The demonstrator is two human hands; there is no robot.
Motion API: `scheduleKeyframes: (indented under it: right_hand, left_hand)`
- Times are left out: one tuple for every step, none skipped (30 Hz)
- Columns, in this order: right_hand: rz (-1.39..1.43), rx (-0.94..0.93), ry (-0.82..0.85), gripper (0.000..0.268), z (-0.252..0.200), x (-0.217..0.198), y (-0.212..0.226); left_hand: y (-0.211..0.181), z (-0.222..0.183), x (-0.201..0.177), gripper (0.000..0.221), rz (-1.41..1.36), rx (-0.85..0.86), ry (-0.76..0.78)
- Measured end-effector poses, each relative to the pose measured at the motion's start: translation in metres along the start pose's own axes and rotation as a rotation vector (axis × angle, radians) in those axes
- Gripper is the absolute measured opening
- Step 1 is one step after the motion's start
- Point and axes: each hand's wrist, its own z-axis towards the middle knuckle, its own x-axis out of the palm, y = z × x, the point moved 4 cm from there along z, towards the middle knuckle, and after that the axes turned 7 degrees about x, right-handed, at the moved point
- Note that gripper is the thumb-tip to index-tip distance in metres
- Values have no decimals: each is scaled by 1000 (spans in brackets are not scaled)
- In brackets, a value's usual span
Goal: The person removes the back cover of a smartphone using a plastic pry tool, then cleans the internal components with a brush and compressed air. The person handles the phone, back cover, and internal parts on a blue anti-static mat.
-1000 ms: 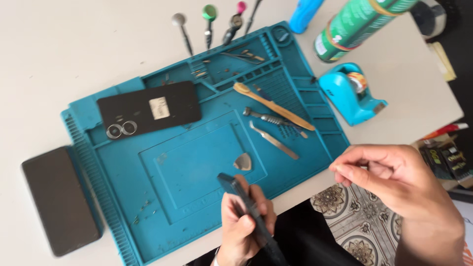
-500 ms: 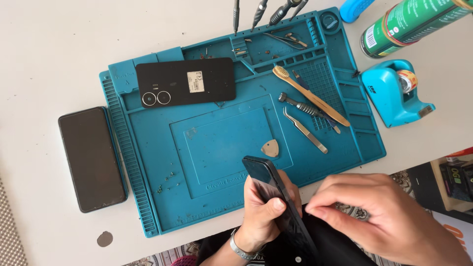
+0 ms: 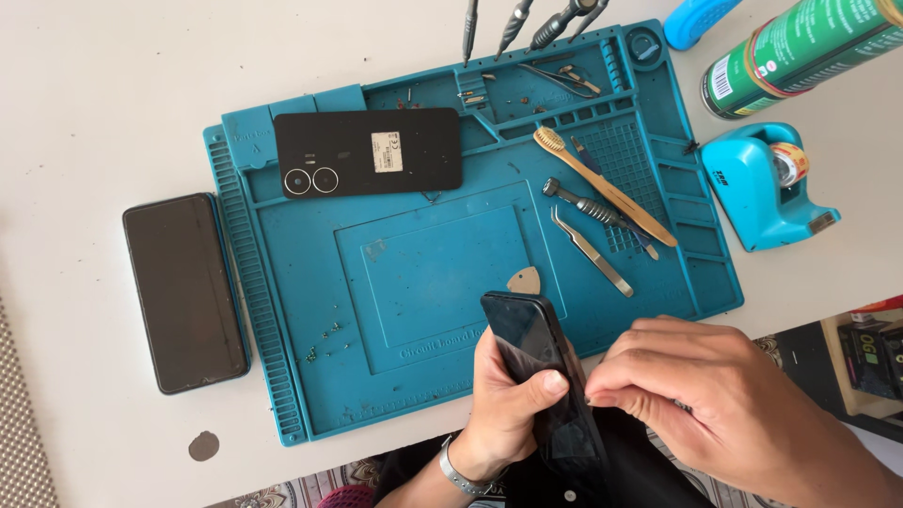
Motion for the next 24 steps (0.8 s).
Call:
scheduleKeyframes:
  right_hand:
    - [-14,4,-9,13,0,1,0]
    - [-28,7,-19,14,0,1,0]
    - [-36,25,-24,14,-1,1,-1]
    - [-45,42,-29,15,-2,1,-1]
    - [-54,59,-36,15,-2,0,-2]
    - [-53,60,-30,16,-2,1,-3]
    - [-52,63,-23,16,-2,0,-4]
    - [-51,65,-17,16,-3,0,-5]
    - [-47,74,-12,17,-2,0,-6]
    - [-43,83,-6,17,-2,1,-8]
    - [-38,94,0,17,-3,1,-9]
    - [-41,96,4,17,-3,2,-10]
    - [-45,98,5,17,-3,1,-11]
    - [-49,100,7,17,-4,1,-11]
    - [-56,105,12,17,-4,1,-12]
    - [-63,109,17,17,-4,1,-13]
    - [-70,113,21,18,-4,1,-13]
    - [-78,123,26,18,-4,1,-14]
    - [-86,135,31,18,-4,2,-15]
    - [-94,146,36,19,-4,2,-16]
    - [-112,163,42,19,-4,2,-17]
    - [-131,180,49,20,-4,2,-19]
    - [-149,198,54,21,-4,3,-21]
    - [-133,227,76,20,-3,4,-24]
  left_hand:
    - [1,0,0,51,4,7,-4]
    - [1,1,-1,51,8,15,-8]
    - [2,0,-1,52,12,21,-15]
    - [3,-1,-2,52,18,20,-22]
    - [3,-1,-3,53,24,20,-26]
    - [3,-1,-4,53,31,20,-31]
    - [4,-1,-4,53,38,19,-39]
    - [4,-2,-5,53,45,18,-47]
    - [4,-1,-5,53,53,17,-54]
    - [4,-1,-5,53,62,20,-55]
    - [4,-1,-6,53,71,22,-57]
    - [4,-2,-6,53,80,23,-59]
    - [4,-1,-6,54,78,19,-55]
    - [3,-1,-6,54,76,16,-51]
    - [3,-1,-6,54,73,12,-48]
    - [3,-1,-5,54,72,14,-42]
    - [3,-1,-5,53,72,15,-35]
    - [4,-1,-5,53,72,17,-28]
    - [4,-2,-6,54,77,19,-29]
    - [4,-2,-6,54,82,22,-31]
    - [5,-2,-7,54,86,24,-31]
    - [5,-3,-7,54,92,24,-24]
    - [5,-3,-8,55,98,23,-16]
    - [5,-3,-8,55,104,23,-9]
